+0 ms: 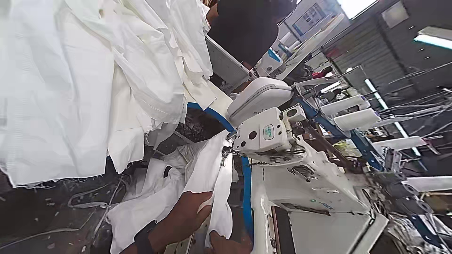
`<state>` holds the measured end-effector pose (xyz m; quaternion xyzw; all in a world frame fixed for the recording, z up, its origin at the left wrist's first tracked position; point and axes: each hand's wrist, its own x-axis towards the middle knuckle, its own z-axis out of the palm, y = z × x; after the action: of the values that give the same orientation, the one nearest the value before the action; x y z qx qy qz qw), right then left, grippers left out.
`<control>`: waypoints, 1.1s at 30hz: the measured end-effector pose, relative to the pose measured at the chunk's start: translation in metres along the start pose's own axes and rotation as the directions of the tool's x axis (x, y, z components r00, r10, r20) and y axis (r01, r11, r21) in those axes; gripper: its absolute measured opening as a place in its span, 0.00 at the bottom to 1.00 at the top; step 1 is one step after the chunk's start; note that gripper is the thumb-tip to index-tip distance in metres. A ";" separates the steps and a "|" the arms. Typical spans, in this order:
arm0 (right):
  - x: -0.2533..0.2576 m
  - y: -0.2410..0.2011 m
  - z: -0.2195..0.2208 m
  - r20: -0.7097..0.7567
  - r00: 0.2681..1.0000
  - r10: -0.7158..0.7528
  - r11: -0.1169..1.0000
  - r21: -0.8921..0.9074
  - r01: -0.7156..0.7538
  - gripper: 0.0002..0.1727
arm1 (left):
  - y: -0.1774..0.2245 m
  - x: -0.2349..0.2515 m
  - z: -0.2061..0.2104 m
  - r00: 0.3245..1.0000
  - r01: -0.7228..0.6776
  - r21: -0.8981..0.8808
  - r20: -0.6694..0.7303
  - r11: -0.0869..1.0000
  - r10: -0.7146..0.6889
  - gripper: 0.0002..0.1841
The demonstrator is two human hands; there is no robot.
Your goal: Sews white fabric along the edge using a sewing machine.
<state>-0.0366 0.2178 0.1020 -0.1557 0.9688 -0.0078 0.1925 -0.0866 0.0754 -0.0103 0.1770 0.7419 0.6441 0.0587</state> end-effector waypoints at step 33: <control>0.031 -0.002 -0.001 -0.337 0.940 -0.043 0.976 -0.213 -0.032 0.07 | 0.002 0.013 0.023 0.886 -0.176 0.380 -0.341 0.908 0.314 0.07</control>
<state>-0.0635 0.2060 0.0920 -0.1747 0.9821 0.0699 0.0044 -0.0912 0.1011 -0.0099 0.1447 0.8087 0.5315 -0.2062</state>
